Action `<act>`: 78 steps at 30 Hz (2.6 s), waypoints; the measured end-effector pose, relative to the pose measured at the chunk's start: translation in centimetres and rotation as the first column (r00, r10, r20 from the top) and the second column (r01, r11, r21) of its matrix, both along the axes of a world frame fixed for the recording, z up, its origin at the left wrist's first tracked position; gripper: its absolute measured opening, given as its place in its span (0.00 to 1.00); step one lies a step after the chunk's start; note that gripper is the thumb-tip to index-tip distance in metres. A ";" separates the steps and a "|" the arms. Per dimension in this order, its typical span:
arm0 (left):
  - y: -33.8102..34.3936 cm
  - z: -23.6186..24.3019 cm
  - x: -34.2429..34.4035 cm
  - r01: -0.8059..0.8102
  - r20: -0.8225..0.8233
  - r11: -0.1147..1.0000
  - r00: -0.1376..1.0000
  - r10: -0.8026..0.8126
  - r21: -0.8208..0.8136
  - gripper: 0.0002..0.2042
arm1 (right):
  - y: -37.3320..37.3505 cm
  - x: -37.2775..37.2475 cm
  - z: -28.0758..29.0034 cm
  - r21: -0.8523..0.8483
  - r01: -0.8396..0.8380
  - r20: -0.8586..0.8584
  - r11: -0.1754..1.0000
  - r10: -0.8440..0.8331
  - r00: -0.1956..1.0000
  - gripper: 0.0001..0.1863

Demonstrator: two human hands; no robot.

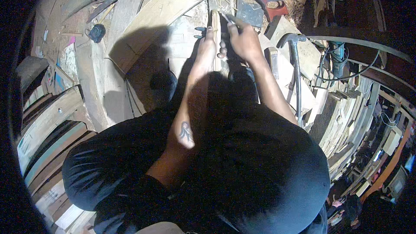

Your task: The person is using a small hand plane to shave wood and then a hand saw to cut a small piece of wood in a workshop.

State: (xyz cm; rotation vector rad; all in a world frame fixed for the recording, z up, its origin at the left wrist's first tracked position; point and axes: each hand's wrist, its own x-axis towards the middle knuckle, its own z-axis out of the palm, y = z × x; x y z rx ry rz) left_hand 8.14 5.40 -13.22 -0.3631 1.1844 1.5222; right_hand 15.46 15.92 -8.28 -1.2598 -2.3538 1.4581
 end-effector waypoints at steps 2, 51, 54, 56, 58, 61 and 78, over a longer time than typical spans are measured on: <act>0.1 0.8 -0.5 0.035 -0.058 0.997 0.998 -0.039 -0.063 0.30 | -0.6 0.1 1.4 0.015 -0.082 0.132 0.996 0.080 0.988 0.20; 4.8 0.8 -1.0 -0.067 -0.698 0.972 0.707 -0.112 -0.224 0.18 | 3.8 0.4 0.8 0.201 0.014 -0.074 0.979 0.001 0.997 0.20; 4.4 0.9 -1.7 -0.184 -0.819 0.904 0.518 -0.245 -0.386 0.15 | 4.5 0.3 2.6 0.207 0.094 -0.180 0.974 -0.056 0.982 0.15; 4.4 2.4 -2.2 -0.176 -0.817 0.933 0.551 -0.170 -0.313 0.15 | 6.3 0.7 4.6 0.130 0.055 -0.170 0.990 -0.032 0.985 0.13; 4.9 5.6 -1.6 -0.182 -0.769 0.955 0.636 -0.069 -0.235 0.13 | 7.8 1.4 7.1 -0.015 0.054 -0.155 0.998 -0.055 0.986 0.14; 4.9 10.7 -1.6 -0.187 -0.630 0.964 0.776 0.027 -0.189 0.13 | 8.8 2.1 12.2 -0.013 -0.046 -0.027 0.999 0.046 0.999 0.19; -11.1 41.9 -16.0 0.711 -0.555 0.477 0.147 -0.819 -0.516 0.22 | -5.4 16.3 53.8 -0.351 0.113 0.327 0.929 0.009 0.945 0.25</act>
